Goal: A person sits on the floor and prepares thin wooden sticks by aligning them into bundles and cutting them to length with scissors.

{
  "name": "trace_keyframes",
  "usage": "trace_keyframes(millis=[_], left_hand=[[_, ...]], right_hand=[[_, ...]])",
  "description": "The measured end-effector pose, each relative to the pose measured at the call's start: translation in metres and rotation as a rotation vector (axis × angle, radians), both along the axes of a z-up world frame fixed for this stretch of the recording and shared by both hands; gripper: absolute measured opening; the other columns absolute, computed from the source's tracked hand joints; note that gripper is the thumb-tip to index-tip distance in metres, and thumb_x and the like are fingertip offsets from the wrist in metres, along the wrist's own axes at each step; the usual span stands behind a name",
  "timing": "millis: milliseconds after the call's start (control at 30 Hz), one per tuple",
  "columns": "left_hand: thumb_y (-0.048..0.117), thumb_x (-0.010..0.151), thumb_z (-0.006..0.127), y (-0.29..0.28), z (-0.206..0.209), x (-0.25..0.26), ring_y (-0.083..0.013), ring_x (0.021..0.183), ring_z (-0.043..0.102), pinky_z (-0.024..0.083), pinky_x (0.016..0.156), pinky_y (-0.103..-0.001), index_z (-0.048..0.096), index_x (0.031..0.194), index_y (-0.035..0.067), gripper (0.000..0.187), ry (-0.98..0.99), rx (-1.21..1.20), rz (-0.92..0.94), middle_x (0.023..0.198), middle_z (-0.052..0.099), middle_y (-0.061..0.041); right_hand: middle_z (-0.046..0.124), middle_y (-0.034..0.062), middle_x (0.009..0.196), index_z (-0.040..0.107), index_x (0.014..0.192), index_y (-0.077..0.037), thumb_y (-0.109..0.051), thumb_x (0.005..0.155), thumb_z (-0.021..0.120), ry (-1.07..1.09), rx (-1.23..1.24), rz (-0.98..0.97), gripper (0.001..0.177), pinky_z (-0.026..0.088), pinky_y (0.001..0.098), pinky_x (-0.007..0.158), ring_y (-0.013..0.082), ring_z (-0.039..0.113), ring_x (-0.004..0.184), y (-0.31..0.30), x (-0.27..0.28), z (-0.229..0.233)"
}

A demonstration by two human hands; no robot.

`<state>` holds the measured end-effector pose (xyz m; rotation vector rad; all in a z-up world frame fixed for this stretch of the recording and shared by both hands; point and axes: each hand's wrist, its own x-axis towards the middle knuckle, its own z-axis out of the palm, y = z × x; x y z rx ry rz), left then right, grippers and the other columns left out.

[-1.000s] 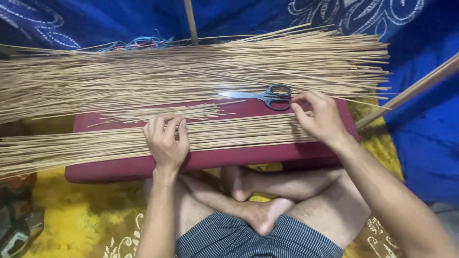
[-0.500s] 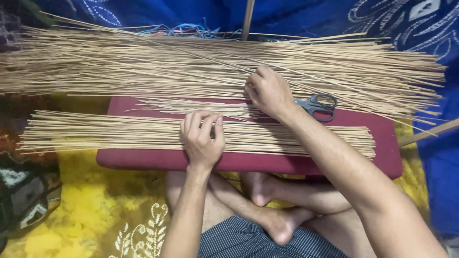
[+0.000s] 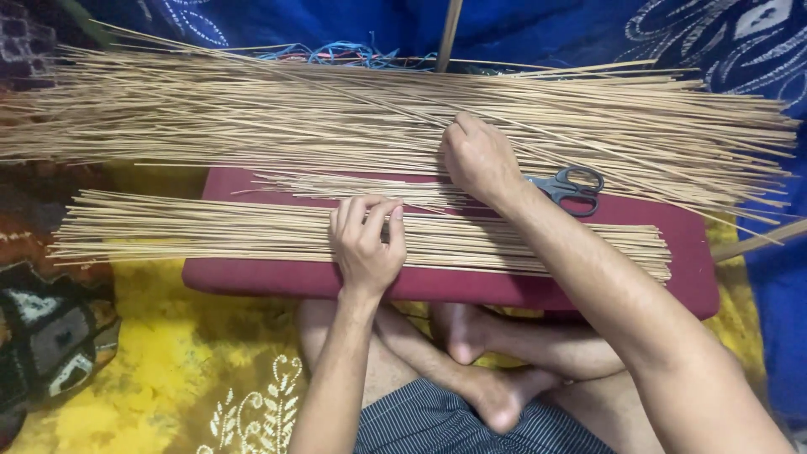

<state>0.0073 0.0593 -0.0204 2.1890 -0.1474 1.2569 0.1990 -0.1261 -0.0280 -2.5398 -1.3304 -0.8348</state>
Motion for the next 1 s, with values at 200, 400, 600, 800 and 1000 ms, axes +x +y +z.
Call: trace_keyframes(millis=[200, 400, 600, 800, 1000], left_hand=[[0.012, 0.096, 0.069, 0.0, 0.002, -0.001, -0.0257, 0.087, 0.064, 0.047, 0.078, -0.04, 0.073, 0.096, 0.015, 0.005, -0.005, 0.01, -0.004, 0.09, 0.062, 0.0], [0.012, 0.096, 0.07, -0.001, 0.001, -0.001, -0.0259, 0.086, 0.064, 0.047, 0.077, -0.039, 0.073, 0.096, 0.015, 0.005, 0.007, 0.027, -0.006, 0.091, 0.062, -0.001], [0.013, 0.096, 0.07, -0.001, -0.001, 0.0, -0.0257, 0.085, 0.064, 0.048, 0.076, -0.039, 0.074, 0.095, 0.015, 0.005, 0.011, 0.026, -0.004, 0.09, 0.062, -0.001], [0.012, 0.096, 0.07, 0.0, 0.005, -0.001, -0.0254, 0.086, 0.064, 0.047, 0.076, -0.039, 0.074, 0.096, 0.016, 0.006, 0.024, 0.026, -0.017, 0.091, 0.062, 0.0], [0.014, 0.097, 0.069, -0.001, 0.003, -0.001, -0.0251, 0.086, 0.064, 0.047, 0.076, -0.039, 0.074, 0.096, 0.015, 0.005, 0.027, 0.029, -0.015, 0.091, 0.062, 0.0]], right_hand=[[0.048, 0.0048, 0.074, 0.058, 0.078, -0.01, -0.015, 0.083, 0.072, 0.159, 0.036, 0.126, 0.016, 0.051, 0.0429, 0.059, 0.031, 0.063, 0.071, -0.013, -0.045, 0.021], [0.058, 0.0073, 0.077, 0.068, 0.079, -0.009, -0.02, 0.083, 0.073, 0.317, 0.005, 0.018, 0.012, 0.055, 0.0433, 0.066, 0.0329, 0.067, 0.075, -0.027, -0.064, 0.037], [0.058, 0.0085, 0.086, 0.07, 0.091, -0.009, -0.012, 0.083, 0.078, 0.096, 0.073, -0.217, 0.011, 0.056, 0.0441, 0.07, 0.0338, 0.068, 0.083, -0.055, -0.012, 0.028], [0.054, 0.0023, 0.083, 0.068, 0.081, -0.015, -0.014, 0.088, 0.071, -0.076, 0.043, -0.199, 0.007, 0.055, 0.0348, 0.066, 0.0243, 0.065, 0.078, -0.063, -0.003, 0.018], [0.058, -0.0004, 0.084, 0.071, 0.08, -0.017, -0.011, 0.09, 0.068, -0.148, 0.037, -0.188, 0.012, 0.054, 0.0318, 0.064, 0.0205, 0.065, 0.078, -0.065, 0.004, 0.017]])
